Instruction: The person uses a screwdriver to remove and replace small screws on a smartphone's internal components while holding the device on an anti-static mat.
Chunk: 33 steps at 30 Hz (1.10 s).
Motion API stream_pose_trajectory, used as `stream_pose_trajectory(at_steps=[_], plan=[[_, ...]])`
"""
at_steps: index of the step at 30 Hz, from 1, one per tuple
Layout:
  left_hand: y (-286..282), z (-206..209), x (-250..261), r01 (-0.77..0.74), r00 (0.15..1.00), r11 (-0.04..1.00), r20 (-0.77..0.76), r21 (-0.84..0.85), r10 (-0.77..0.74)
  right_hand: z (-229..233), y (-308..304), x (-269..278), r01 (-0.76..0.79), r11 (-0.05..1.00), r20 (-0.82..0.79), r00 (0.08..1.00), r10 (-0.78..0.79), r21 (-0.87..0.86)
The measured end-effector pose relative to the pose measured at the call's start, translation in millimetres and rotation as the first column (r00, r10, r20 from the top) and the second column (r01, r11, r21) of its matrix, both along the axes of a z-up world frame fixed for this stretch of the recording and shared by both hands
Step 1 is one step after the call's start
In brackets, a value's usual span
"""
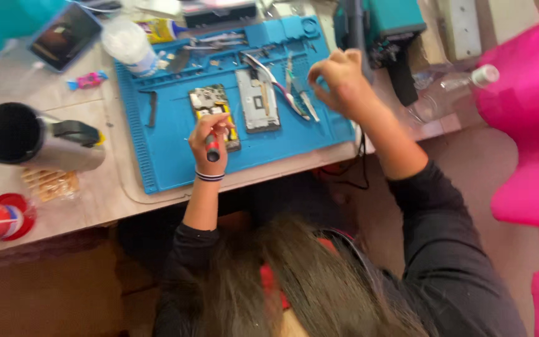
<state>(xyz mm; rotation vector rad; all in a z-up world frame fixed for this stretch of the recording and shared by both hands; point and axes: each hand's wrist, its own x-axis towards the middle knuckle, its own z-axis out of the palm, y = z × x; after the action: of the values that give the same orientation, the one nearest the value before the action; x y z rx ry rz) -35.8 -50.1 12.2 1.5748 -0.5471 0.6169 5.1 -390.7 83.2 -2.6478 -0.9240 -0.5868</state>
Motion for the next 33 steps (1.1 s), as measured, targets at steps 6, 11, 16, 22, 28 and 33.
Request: stream_pose_trajectory(at_steps=[6, 11, 16, 22, 28, 33], plan=[[3.9, 41.3, 22.6, -0.055, 0.998, 0.998, 0.020, -0.030, 0.056, 38.2, 141.6, -16.4, -0.350, 0.844, 0.220, 0.934, 0.282, 0.407], [15.3, 56.1, 29.8, -0.026, 0.994, 0.994, -0.105, -0.102, 0.015, 42.1, 194.3, 11.2, -0.464, 0.728, 0.323, 0.883, 0.340, 0.504], [28.8, 62.8, 45.5, 0.001, 0.965, 0.981, -0.257, -0.195, -0.053, 39.4, 206.8, 42.0, -0.500, 0.710, 0.344, 0.864, 0.368, 0.496], [34.7, 58.2, 71.4, -0.032, 0.902, 0.965, -0.423, -0.261, -0.085, 14.7, 188.8, 69.2, -0.383, 0.707, 0.115, 0.911, 0.396, 0.595], [33.7, 39.6, 81.7, 0.079, 0.894, 0.866, -0.350, -0.494, -0.281, -17.1, 178.9, 84.4, -0.187, 0.846, -0.214, 0.920, 0.330, 0.499], [22.5, 23.3, 85.9, 0.193, 0.829, 0.782, -0.328, -0.592, -0.453, -28.0, 176.5, 91.6, -0.134, 0.852, -0.370, 0.858, 0.356, 0.507]])
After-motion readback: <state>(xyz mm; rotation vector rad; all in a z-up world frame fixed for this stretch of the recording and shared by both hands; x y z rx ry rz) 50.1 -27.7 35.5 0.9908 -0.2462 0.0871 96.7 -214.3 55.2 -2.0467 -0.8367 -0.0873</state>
